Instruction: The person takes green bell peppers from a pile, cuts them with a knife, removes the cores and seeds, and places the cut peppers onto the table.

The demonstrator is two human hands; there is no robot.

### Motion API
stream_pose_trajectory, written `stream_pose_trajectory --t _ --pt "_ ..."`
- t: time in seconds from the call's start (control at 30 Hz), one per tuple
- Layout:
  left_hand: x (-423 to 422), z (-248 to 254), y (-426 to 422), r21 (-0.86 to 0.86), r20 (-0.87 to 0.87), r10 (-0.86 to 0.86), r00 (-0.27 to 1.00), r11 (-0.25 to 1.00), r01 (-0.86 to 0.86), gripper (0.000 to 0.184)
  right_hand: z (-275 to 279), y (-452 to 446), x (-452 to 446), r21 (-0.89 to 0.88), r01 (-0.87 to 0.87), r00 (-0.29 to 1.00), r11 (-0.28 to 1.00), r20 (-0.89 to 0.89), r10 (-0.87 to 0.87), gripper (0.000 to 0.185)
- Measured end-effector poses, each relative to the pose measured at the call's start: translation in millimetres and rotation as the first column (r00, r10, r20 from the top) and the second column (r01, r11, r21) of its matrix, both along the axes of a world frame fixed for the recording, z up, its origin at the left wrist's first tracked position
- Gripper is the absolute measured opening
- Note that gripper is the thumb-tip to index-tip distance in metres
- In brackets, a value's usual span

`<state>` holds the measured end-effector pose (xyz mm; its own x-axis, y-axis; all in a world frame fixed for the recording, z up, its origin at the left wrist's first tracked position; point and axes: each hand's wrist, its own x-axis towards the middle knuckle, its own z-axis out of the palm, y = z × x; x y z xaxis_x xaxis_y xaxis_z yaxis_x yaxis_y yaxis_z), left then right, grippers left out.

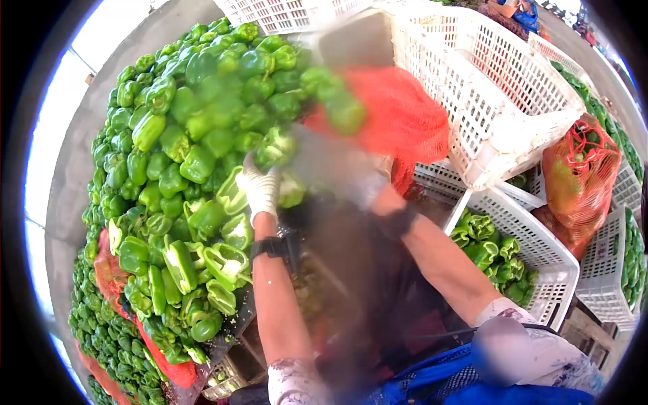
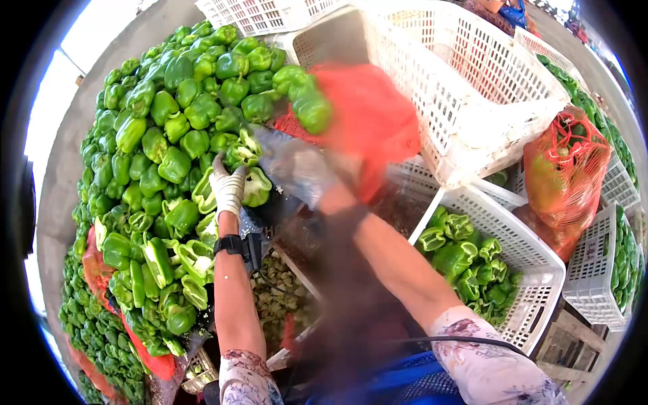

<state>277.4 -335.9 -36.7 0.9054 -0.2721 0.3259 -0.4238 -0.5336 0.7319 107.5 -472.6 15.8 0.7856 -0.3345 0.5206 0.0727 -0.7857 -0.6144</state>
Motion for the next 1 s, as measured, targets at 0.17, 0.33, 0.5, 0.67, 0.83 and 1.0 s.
stream_pose_trajectory --t 0.17,0.33,0.5,0.67,0.83,1.0 --pt "-32 39 -15 0.25 0.574 -0.068 0.816 0.964 -0.095 0.045 13 -38 -74 0.135 0.225 0.974 0.965 -0.018 -0.225 0.047" --pt "-24 44 -105 0.067 0.266 -0.363 0.893 0.931 0.358 0.039 -3 -61 -96 0.096 0.416 0.906 0.905 -0.127 -0.403 0.052" --pt "-36 45 -175 0.334 -0.079 -0.346 0.935 0.875 0.351 0.076 15 -73 -127 0.11 0.454 0.854 0.884 -0.336 -0.397 0.052" --pt "-24 56 -187 0.279 -0.12 -0.584 0.803 0.757 0.592 0.076 13 -83 -138 0.165 0.412 0.883 0.896 -0.315 -0.348 0.05" --pt "23 20 -195 -0.265 -0.345 -0.626 0.699 0.779 0.567 0.069 -2 -88 -122 0.064 0.287 0.957 0.956 -0.048 -0.285 0.049" --pt "-17 49 -125 -0.129 0.034 -0.493 0.869 0.86 0.493 0.054 -3 -91 -111 -0.007 0.253 0.967 0.967 0.011 -0.253 0.045"
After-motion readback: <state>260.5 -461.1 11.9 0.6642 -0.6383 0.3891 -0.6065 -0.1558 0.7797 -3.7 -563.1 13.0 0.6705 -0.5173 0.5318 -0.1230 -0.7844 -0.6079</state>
